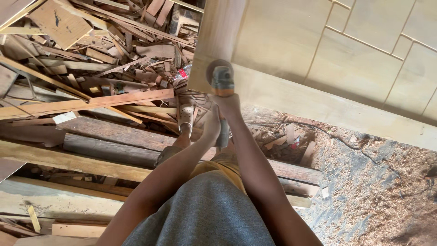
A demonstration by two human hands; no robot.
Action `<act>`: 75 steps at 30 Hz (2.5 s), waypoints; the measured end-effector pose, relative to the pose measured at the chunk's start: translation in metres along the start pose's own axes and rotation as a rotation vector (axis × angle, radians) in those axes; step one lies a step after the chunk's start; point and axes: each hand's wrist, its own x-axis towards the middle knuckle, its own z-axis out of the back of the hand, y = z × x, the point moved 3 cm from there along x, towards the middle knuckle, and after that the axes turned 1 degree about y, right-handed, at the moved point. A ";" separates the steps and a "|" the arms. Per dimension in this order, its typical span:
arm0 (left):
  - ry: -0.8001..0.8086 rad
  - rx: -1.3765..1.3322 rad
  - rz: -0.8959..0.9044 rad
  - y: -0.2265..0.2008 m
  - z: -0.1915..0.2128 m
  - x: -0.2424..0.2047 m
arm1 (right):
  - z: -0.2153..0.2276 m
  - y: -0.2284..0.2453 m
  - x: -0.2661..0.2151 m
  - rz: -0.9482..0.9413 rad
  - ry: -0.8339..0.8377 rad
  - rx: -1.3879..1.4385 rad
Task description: The person uses an orbital sander to smooth the surface of a large wooden panel with a geometric pattern. The person moves the sander systematically across the flat surfaces and along the edges of the panel.
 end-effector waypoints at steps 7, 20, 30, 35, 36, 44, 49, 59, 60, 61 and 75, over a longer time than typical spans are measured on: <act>-0.144 -0.079 0.037 0.002 0.053 -0.004 | -0.063 0.017 -0.016 -0.109 0.094 -0.218; -0.165 -0.221 0.053 0.058 0.057 -0.008 | -0.051 0.010 -0.049 -0.053 0.126 -0.218; 0.280 0.534 0.108 0.077 -0.118 -0.022 | 0.156 -0.075 -0.068 -0.382 -0.311 0.210; 0.376 0.629 0.228 0.064 -0.150 -0.032 | 0.190 -0.085 -0.078 -0.266 -0.342 0.582; 0.369 0.624 0.241 0.062 -0.145 -0.033 | 0.185 -0.085 -0.075 -0.271 -0.367 0.508; 0.230 0.359 0.113 0.044 -0.067 -0.033 | 0.101 -0.078 -0.053 -0.251 -0.290 0.213; 0.247 0.056 0.093 0.033 -0.028 -0.035 | 0.053 -0.061 -0.044 -0.181 -0.175 0.131; -0.098 -0.080 0.027 0.035 0.080 -0.027 | -0.073 0.012 -0.062 -0.190 0.087 -0.257; -0.121 -0.146 0.008 0.039 0.085 -0.025 | -0.077 0.014 -0.063 -0.143 0.092 -0.254; -0.110 -0.110 0.014 0.045 0.083 -0.021 | -0.077 0.015 -0.062 -0.096 0.096 -0.251; 0.301 0.372 0.139 0.083 -0.046 -0.021 | 0.081 -0.074 -0.063 -0.227 -0.252 0.234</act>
